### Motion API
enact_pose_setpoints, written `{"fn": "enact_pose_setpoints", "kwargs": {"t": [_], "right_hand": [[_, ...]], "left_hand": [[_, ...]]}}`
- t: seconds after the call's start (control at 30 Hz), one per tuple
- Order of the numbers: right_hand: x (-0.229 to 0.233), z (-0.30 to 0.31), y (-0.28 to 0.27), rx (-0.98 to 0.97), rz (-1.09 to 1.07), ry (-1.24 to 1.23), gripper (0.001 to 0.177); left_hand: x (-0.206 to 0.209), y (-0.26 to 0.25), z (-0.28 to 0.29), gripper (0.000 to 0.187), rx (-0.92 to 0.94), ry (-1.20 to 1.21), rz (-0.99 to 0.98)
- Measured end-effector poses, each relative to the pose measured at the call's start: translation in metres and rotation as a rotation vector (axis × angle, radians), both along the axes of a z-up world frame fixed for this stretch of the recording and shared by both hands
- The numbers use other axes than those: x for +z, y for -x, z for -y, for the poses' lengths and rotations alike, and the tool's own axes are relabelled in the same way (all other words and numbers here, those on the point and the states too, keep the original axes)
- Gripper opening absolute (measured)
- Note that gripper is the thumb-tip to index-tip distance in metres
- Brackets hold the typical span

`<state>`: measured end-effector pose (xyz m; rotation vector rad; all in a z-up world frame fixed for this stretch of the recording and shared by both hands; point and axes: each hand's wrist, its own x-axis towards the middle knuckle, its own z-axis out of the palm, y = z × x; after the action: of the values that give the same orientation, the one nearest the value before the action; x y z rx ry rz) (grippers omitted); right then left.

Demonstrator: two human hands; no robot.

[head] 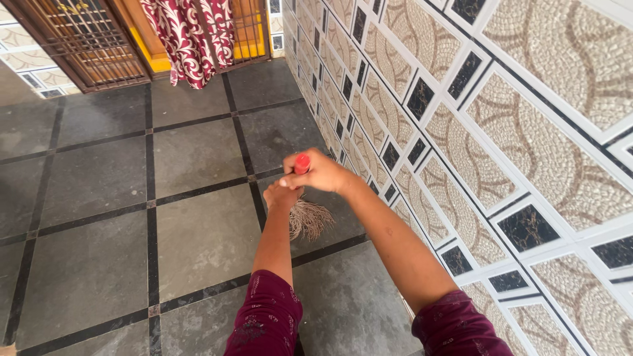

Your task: The person mops a tiled floor using a mop with a red handle, performing back and forth strokes across different sections of the entryway floor near a parked motorcycle.

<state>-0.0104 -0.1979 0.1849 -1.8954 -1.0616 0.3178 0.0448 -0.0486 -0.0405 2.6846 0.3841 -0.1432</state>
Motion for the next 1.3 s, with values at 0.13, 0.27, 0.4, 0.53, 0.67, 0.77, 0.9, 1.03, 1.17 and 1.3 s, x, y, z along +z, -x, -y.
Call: {"fn": "enact_pose_setpoints", "kwargs": {"t": [0.13, 0.27, 0.4, 0.53, 0.67, 0.77, 0.9, 1.03, 1.17, 1.3], "right_hand": [[0.006, 0.005, -0.025, 0.087, -0.168, -0.099, 0.024], [0.014, 0.004, -0.043, 0.121, -0.321, -0.239, 0.022], [0.015, -0.012, -0.045, 0.115, -0.307, -0.257, 0.022], [0.012, -0.04, -0.05, 0.052, -0.339, -0.3, 0.026], [0.005, -0.074, -0.058, 0.09, -0.302, -0.452, 0.033], [0.003, -0.096, -0.062, 0.022, -0.318, -0.491, 0.034], [0.004, -0.125, -0.069, -0.061, -0.29, -0.506, 0.031], [0.006, -0.154, -0.079, -0.11, -0.265, -0.562, 0.031], [0.009, -0.175, -0.088, -0.148, -0.247, -0.573, 0.028], [0.011, -0.19, -0.093, -0.178, -0.222, -0.568, 0.029]], "left_hand": [[0.011, -0.004, -0.002, 0.046, 0.029, -0.014, 0.003], [0.023, -0.004, 0.001, 0.04, 0.081, 0.089, 0.037], [0.022, -0.004, -0.01, 0.041, 0.105, 0.177, 0.073], [0.021, -0.011, -0.025, 0.042, 0.149, 0.199, 0.086], [0.025, -0.015, -0.046, 0.04, 0.202, 0.253, 0.039], [0.027, -0.017, -0.063, 0.039, 0.198, 0.281, 0.044], [0.034, -0.027, -0.084, 0.038, 0.185, 0.298, 0.056], [0.042, -0.034, -0.105, 0.035, 0.162, 0.319, 0.036], [0.04, -0.045, -0.123, 0.032, 0.106, 0.326, 0.039], [0.033, -0.053, -0.135, 0.039, 0.069, 0.285, 0.092]]}}
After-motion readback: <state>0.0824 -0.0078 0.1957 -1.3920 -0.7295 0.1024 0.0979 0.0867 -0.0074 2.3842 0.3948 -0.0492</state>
